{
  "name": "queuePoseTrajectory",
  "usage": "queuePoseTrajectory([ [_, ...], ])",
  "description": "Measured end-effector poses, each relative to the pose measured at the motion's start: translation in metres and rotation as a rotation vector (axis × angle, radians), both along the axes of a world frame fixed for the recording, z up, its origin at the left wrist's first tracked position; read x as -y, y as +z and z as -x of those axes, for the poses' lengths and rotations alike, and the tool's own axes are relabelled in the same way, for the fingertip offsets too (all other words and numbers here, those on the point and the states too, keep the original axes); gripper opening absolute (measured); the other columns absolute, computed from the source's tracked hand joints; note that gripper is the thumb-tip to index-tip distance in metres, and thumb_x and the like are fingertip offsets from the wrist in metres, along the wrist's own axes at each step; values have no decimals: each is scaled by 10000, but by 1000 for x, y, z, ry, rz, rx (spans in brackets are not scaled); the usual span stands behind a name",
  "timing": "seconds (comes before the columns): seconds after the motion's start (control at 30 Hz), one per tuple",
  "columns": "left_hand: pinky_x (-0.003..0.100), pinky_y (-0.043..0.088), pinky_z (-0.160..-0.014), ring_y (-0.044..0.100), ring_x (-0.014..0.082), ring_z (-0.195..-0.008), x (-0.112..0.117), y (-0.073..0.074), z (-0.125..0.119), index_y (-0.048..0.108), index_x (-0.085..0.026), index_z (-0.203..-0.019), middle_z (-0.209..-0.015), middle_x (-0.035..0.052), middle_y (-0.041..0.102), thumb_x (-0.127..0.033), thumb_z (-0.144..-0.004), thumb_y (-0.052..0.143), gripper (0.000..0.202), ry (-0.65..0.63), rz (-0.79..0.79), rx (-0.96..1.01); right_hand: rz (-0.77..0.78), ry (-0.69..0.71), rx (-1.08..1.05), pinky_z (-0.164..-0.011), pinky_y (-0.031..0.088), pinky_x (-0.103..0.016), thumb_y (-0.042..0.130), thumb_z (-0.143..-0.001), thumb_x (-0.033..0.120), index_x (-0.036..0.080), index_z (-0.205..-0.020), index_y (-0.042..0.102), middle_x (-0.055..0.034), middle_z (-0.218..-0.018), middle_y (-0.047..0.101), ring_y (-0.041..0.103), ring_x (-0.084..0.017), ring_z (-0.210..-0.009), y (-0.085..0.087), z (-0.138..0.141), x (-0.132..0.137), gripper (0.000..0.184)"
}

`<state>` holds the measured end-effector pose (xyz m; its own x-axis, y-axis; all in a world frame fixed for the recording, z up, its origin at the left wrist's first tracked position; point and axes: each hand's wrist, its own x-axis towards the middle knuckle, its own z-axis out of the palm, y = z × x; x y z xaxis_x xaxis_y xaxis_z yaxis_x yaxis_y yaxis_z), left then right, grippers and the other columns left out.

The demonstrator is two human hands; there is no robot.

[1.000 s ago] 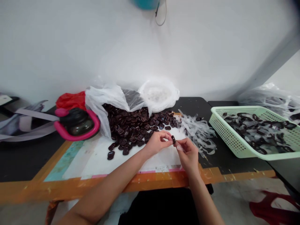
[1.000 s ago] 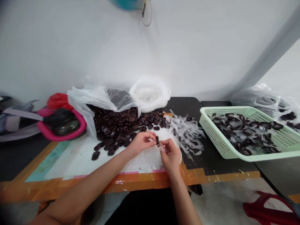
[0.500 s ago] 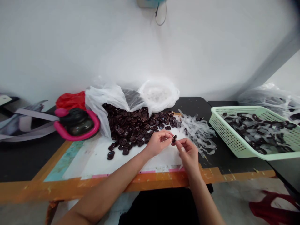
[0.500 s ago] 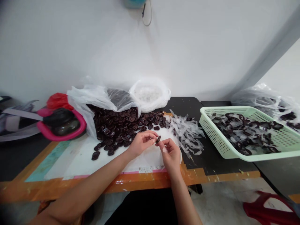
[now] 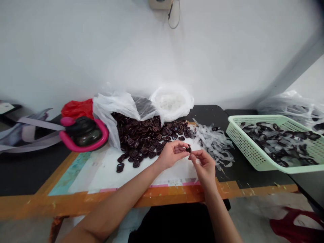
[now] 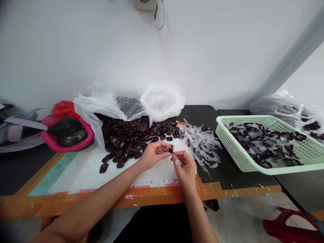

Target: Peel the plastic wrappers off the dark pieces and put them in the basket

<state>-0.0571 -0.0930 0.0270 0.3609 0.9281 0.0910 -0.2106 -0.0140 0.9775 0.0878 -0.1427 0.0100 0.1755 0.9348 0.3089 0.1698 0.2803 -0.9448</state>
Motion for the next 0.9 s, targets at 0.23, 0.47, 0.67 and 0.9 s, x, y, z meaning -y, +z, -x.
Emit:
queuePoseTrajectory([
  [0.23, 321, 514, -798, 649, 187, -850, 2, -1, -1, 693, -106, -865, -1038, 133, 675, -244, -631, 773, 282, -37, -11, -24, -32, -12, 54, -625, 458, -260, 587, -777, 237, 180, -786, 609, -17, -701, 626, 587, -162, -665, -5, -2, -1, 61],
  [0.47, 309, 515, -800, 639, 178, -863, 3, 1, -1, 695, -114, -846, -1027, 119, 660, -256, -641, 770, 261, 13, -81, -18, -16, -46, 21, -612, 455, -259, 613, -768, 252, 176, -766, 615, -19, -682, 624, 578, -162, -645, 0, 0, 1, 76],
  [0.67, 302, 516, -778, 637, 169, -828, 4, 4, -1, 696, -113, -855, -972, 111, 675, -232, -645, 769, 253, 27, -82, -44, -10, -37, 7, -618, 459, -253, 623, -761, 232, 173, -746, 604, -15, -675, 620, 574, -154, -641, 1, 1, 2, 64],
  [0.9, 317, 529, -779, 645, 173, -827, 6, 5, -2, 690, -98, -806, -990, 122, 671, -218, -621, 780, 238, 18, -52, -16, -18, -31, -4, -605, 464, -251, 620, -771, 250, 170, -761, 612, -18, -675, 629, 587, -154, -634, -3, -2, 0, 81],
])
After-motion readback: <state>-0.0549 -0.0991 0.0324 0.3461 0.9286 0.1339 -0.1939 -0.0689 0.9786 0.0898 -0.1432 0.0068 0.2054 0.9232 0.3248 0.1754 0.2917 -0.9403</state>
